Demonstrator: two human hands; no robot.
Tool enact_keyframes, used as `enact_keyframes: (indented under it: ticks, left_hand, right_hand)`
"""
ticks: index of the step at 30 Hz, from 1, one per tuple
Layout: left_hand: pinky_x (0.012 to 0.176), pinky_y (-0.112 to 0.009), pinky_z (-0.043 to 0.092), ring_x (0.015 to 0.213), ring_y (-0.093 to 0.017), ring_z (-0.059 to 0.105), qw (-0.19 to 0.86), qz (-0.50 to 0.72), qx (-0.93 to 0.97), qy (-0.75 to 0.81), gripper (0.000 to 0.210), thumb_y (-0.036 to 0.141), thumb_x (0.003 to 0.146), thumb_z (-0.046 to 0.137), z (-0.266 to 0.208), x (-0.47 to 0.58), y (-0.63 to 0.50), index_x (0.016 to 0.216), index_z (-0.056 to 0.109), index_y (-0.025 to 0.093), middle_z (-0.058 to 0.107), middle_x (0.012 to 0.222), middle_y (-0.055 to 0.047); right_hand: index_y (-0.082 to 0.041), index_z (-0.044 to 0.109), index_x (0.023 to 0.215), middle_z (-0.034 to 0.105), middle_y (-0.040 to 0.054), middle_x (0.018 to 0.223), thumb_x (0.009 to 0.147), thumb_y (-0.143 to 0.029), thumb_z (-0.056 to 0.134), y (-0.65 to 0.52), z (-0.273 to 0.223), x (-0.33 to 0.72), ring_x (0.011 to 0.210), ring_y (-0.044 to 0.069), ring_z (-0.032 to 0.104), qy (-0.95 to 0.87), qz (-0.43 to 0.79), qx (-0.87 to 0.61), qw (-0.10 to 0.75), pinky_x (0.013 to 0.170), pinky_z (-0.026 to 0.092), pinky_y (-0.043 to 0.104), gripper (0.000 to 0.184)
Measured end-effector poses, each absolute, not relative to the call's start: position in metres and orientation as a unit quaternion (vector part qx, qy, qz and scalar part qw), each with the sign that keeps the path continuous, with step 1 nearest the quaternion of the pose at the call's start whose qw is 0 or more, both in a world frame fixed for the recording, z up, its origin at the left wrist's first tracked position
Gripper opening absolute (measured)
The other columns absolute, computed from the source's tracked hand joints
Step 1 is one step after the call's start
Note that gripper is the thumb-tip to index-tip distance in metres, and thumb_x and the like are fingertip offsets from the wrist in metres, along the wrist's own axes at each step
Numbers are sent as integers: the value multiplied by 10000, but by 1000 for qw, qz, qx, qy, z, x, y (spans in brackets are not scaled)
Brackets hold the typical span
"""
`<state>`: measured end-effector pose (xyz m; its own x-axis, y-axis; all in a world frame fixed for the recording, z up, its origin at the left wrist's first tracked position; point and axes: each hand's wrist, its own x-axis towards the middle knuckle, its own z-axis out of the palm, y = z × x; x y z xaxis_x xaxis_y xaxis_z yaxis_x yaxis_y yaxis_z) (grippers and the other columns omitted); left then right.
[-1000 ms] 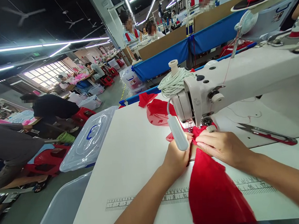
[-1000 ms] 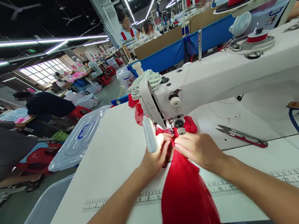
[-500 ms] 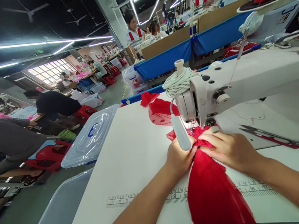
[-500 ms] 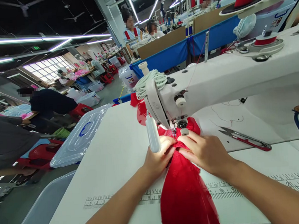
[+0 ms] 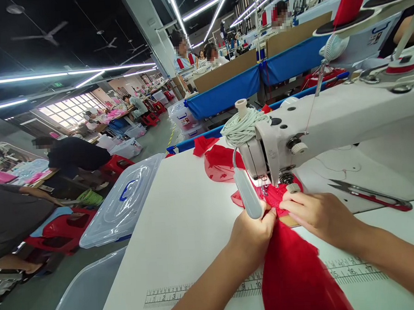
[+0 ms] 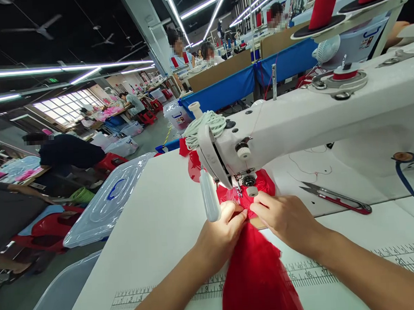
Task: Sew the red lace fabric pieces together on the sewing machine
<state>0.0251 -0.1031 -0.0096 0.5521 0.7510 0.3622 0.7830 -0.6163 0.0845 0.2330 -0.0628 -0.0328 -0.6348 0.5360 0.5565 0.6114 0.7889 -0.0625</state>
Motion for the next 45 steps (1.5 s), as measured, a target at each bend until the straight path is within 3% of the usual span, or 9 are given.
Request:
enact_keyframes:
  ticks: [2, 5, 10, 17, 22, 38, 45]
  left_hand:
    - [633, -281, 567, 815, -193, 650, 35, -166, -886, -431, 329, 329, 1046, 406, -5, 25, -109, 1066, 663, 125, 658, 960, -107]
    - [661, -341, 596, 916, -255, 676, 48, -169, -892, -416, 644, 518, 1061, 212, -1, 24, -114, 1197, 649, 66, 672, 1095, -194]
    - [627, -354, 581, 862, -269, 693, 99, -193, -878, -426, 864, 664, 1001, 66, -6, 27, -118, 1166, 681, 81, 692, 1091, -202]
    - [597, -362, 586, 784, -264, 699, 122, -204, -872, -427, 854, 748, 963, 205, -14, 32, -121, 1142, 687, 66, 711, 1013, -196]
    - [614, -377, 591, 796, -280, 701, 126, -209, -867, -435, 880, 772, 945, 207, -17, 34, -121, 1135, 692, 64, 716, 968, -183]
    - [724, -379, 611, 882, -285, 699, 146, -188, -863, -445, 928, 758, 954, 172, -20, 33, -113, 1247, 657, 23, 709, 1072, -218]
    - [736, -392, 612, 956, -314, 696, 139, -158, -863, -459, 921, 765, 953, 209, -25, 30, -111, 1316, 612, 20, 698, 1125, -234]
  right_hand:
    - [-189, 600, 826, 598, 14, 746, 855, 1, 407, -63, -33, 232, 517, 120, 459, -904, -66, -310, 288, 478, 219, 286, 273]
    - [-190, 569, 776, 574, 9, 724, 852, 16, 391, -63, -32, 232, 503, 117, 422, -903, -67, -309, 290, 474, 206, 285, 282]
    - [-204, 486, 698, 511, -7, 672, 837, 14, 383, -63, -36, 232, 483, 120, 353, -897, -79, -319, 296, 476, 185, 287, 278]
    - [-208, 493, 724, 514, -4, 689, 840, 5, 367, -63, -44, 231, 493, 128, 331, -891, -79, -324, 306, 487, 178, 303, 274]
    - [-209, 472, 694, 494, -7, 659, 866, -17, 388, -62, -42, 231, 487, 127, 341, -889, -83, -327, 310, 484, 183, 300, 271]
    - [-209, 495, 676, 461, -4, 593, 852, -44, 369, -53, -31, 227, 447, 133, 374, -881, -128, -346, 297, 450, 176, 292, 272]
    - [-197, 587, 802, 551, 3, 642, 841, -12, 388, -52, -31, 231, 451, 129, 394, -890, -105, -342, 282, 431, 209, 293, 275]
